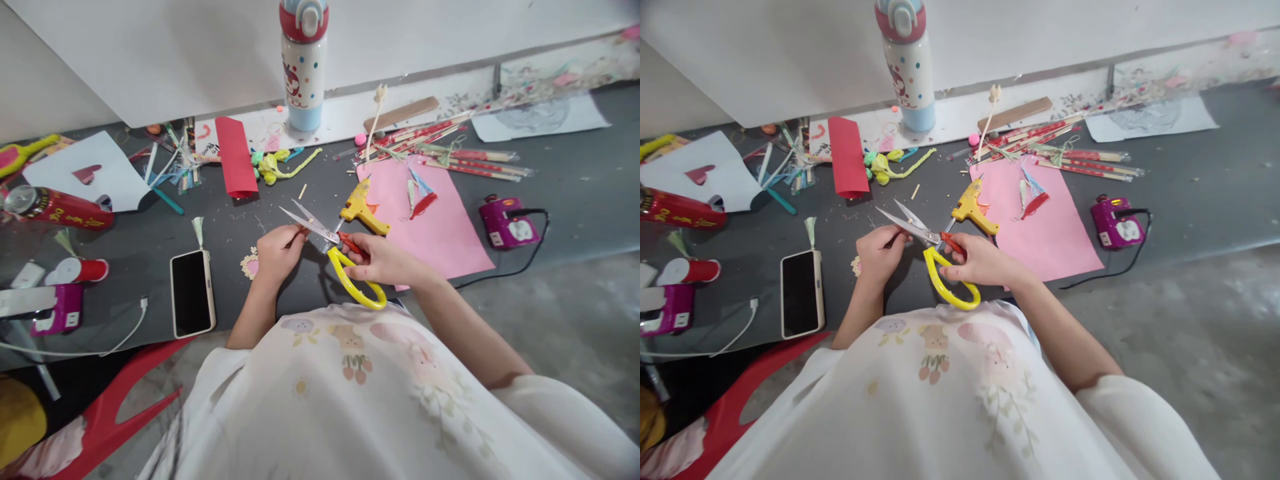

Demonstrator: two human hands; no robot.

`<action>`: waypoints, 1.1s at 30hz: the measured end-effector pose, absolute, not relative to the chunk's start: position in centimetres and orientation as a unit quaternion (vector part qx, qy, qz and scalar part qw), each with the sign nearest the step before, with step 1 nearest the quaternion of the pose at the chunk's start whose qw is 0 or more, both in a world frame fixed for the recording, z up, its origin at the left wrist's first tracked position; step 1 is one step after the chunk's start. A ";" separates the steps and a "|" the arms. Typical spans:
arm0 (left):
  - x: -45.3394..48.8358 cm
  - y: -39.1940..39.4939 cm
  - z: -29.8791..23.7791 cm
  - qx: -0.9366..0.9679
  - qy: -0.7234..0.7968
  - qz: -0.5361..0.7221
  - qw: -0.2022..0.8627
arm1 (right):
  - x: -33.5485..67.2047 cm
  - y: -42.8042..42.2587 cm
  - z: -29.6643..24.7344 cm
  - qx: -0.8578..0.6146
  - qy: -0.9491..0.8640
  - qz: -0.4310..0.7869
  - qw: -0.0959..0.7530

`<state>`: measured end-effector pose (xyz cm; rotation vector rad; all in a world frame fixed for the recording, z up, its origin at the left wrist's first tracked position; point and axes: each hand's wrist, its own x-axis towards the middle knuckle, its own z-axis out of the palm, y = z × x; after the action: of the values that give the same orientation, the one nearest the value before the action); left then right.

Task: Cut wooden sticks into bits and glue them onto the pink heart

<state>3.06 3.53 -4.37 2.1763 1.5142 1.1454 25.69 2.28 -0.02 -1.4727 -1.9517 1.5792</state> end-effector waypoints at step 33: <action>2.8 3.8 -4.5 0.746 0.525 0.390 0.124 | 24.9 2.4 0.9 -0.534 -0.737 0.412 0.043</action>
<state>2.79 3.83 -4.50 2.1751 1.5292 1.1377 24.91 2.37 0.92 -1.6333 -2.2545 1.2592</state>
